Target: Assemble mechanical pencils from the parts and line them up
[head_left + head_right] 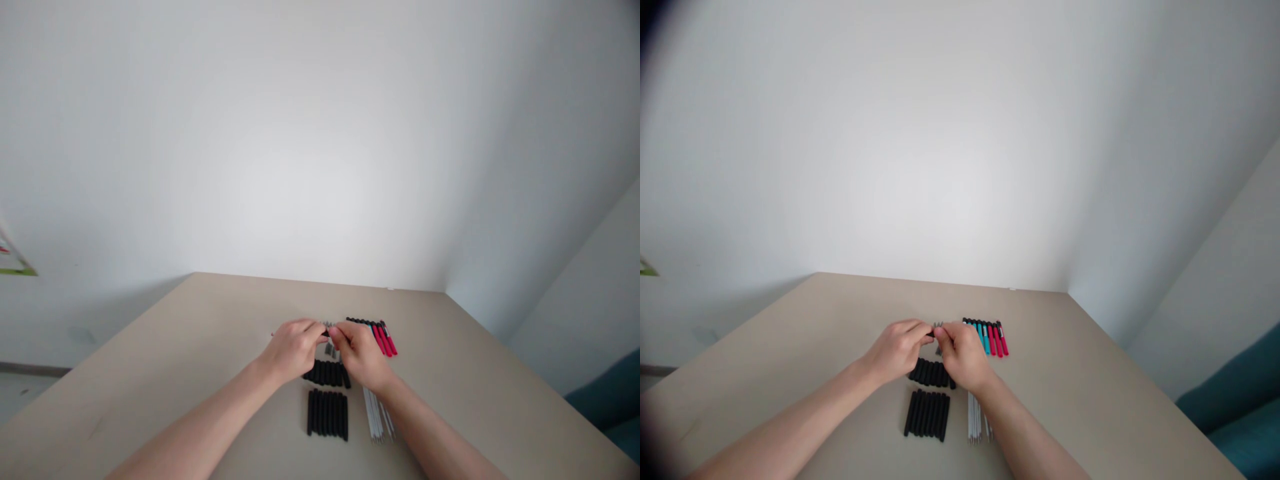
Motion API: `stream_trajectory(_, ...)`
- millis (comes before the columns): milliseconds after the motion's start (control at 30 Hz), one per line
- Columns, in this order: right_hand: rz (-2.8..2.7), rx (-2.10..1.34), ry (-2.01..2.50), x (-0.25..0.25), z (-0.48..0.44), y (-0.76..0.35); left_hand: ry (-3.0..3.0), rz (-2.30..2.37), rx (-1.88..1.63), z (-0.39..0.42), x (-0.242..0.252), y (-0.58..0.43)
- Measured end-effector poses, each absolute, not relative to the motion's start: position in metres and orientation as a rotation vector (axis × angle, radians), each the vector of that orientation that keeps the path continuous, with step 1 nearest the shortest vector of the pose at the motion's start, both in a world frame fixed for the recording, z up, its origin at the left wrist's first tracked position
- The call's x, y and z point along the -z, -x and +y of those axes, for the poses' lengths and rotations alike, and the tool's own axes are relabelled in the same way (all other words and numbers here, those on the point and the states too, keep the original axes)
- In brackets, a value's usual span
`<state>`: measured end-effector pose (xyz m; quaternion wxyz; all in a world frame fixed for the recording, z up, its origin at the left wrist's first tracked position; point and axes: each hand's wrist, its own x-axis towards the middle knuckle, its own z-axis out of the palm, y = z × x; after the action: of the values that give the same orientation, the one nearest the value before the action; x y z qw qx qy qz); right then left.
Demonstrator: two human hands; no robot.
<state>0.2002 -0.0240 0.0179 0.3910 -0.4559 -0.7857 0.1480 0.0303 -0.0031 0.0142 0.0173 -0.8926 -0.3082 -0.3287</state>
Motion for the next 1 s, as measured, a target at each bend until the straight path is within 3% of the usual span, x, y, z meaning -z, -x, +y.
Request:
stream_trajectory(267,-2.084,-0.133,1.278,-0.018,-0.024,-0.208,2.848,-0.985,0.919,-0.005,-0.017,-0.030)
stream_trajectory(1000,-2.166,-0.084,1.145,-0.016,-0.023,-0.214,2.903,-1.041,0.813,-0.004,-0.018,-0.026)
